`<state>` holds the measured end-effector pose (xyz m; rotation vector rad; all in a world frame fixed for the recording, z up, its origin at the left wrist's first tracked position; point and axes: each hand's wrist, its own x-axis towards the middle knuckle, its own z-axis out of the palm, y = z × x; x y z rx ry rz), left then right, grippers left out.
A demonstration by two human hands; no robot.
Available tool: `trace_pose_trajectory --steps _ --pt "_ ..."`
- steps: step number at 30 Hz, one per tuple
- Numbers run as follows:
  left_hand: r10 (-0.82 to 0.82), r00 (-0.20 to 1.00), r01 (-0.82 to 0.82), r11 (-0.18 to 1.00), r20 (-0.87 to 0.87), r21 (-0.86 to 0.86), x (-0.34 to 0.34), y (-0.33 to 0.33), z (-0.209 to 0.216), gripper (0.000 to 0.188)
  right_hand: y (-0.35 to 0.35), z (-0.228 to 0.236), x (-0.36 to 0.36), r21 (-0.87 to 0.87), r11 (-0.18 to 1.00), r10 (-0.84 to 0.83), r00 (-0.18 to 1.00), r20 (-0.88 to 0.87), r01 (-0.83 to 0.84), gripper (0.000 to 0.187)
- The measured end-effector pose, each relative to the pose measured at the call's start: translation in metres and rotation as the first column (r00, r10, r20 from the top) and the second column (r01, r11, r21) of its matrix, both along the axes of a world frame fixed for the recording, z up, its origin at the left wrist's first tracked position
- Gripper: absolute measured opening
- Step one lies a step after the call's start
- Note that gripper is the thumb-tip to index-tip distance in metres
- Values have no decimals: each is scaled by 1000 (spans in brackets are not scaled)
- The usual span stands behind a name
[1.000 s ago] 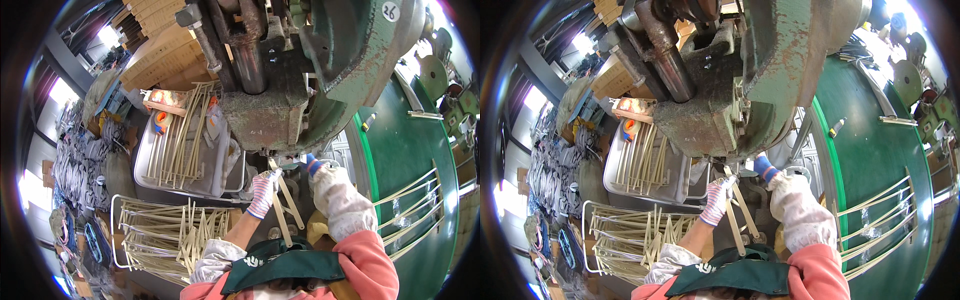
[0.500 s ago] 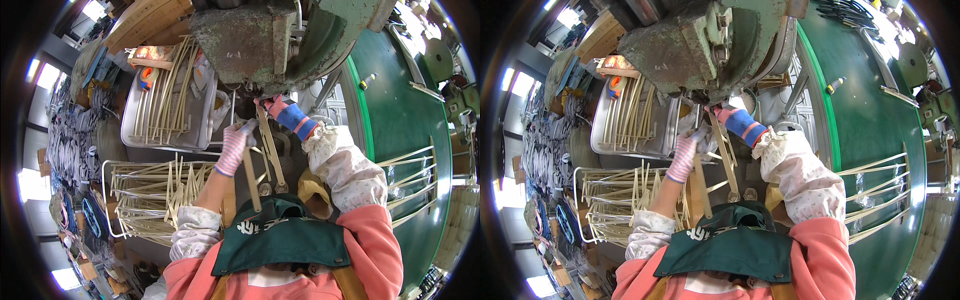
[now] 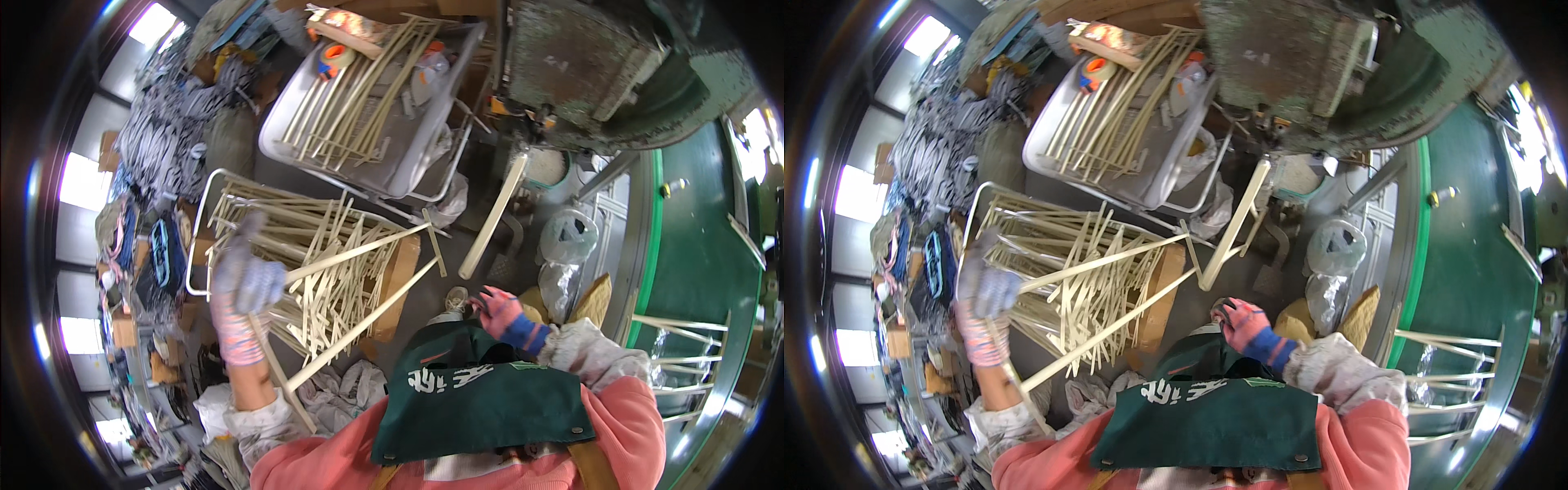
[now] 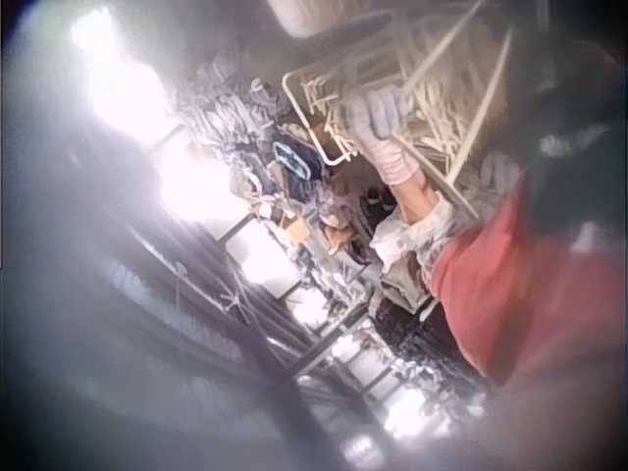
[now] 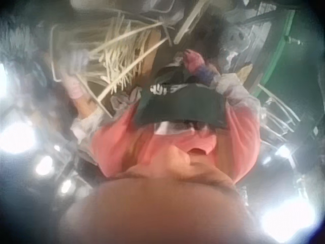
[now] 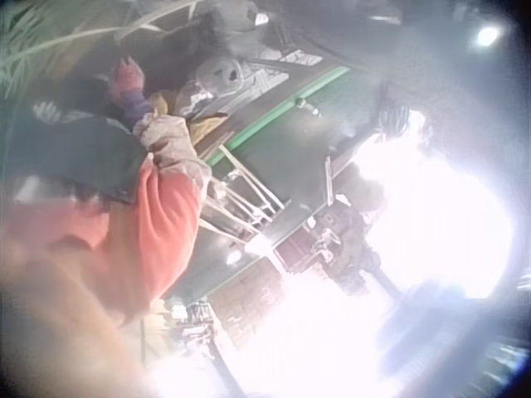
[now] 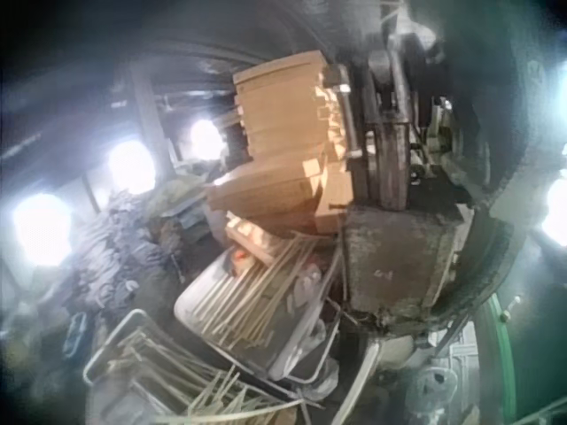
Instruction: The person repeatedly picks up pairs of light-colored wooden rods, aligns them under a press machine, and presses them together to form small rectangular frames. After each press, the person removes the assembled frame and places it on a nearby green workbench. The process is repeated continuously throughout the clip.
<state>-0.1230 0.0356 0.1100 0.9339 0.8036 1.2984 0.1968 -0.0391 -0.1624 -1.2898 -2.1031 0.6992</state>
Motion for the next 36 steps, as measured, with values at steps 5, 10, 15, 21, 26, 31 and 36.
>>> trace_pose_trajectory --steps 5,10,15,21,26,31,36 --pt "343 935 -354 903 88 244 -99 -90 70 34 23 -50 -94 -148 957 283 923 262 -251 72" --pt "841 522 -849 494 145 189 -244 -134 110 29 59 -40 -89 -132 714 670 726 -155 -688 37" --pt "805 526 -835 550 275 -9 -299 -117 9 23 75 48 23 -288 682 730 651 207 -673 23" --pt "784 621 -718 559 -19 -415 -195 -64 -187 26 71 270 141 -496 829 518 686 511 -257 23" --pt "448 884 -362 481 -131 -798 -71 -50 -271 28 90 345 146 -816 529 624 759 189 -232 21" --pt "-119 916 128 992 -384 -2 69 -30 -205 32 142 246 68 -752 572 764 545 344 -328 41" --pt "-715 662 749 625 223 -219 154 -23 -125 41 177 143 -25 -676 568 798 512 316 -468 28"
